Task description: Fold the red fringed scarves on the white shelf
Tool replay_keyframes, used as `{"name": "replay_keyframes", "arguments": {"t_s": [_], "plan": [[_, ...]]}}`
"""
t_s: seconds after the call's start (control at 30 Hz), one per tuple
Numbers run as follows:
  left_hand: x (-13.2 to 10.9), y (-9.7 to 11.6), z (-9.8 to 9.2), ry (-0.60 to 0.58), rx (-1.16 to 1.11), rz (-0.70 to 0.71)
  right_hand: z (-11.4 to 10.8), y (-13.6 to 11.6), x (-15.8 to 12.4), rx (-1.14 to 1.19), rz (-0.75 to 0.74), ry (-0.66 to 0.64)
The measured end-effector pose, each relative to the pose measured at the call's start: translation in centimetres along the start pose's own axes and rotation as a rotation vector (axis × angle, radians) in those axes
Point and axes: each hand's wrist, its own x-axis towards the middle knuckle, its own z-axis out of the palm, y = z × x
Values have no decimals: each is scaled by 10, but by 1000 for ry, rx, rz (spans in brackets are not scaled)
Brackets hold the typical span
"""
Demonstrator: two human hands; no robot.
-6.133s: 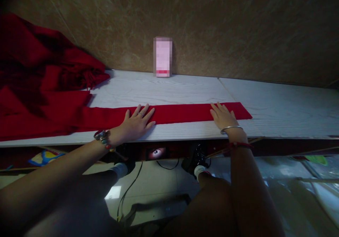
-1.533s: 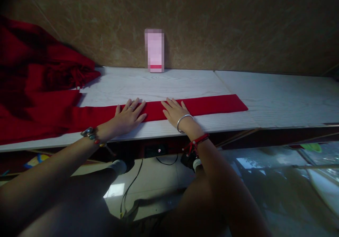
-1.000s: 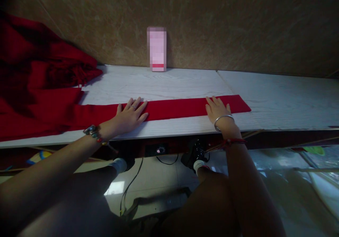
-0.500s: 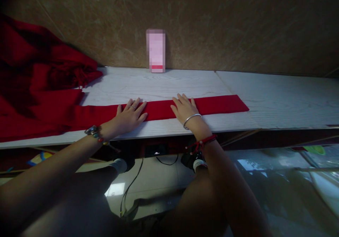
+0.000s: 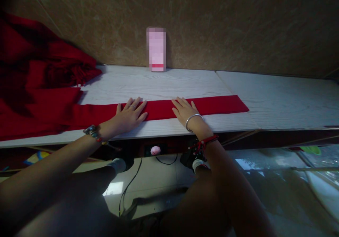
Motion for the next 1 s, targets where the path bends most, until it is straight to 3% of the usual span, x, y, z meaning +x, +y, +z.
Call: {"name": "replay_keyframes", "arguments": {"t_s": [0.37,0.5,0.67,0.87,1.0], "plan": [[0,0,1,15,19,12,5,76,-24,-96,281,155],[0,1,0,24,11,11,2,88,-29,-101,390,184],[0,5,0,22,12,26,-1,61,-18,-44,242,278],[3,7,1,12,19,107,-2,-7,-1,38,-44,183],[3,5,2,13,25,130,4,-24,6,59,-99,86]]}}
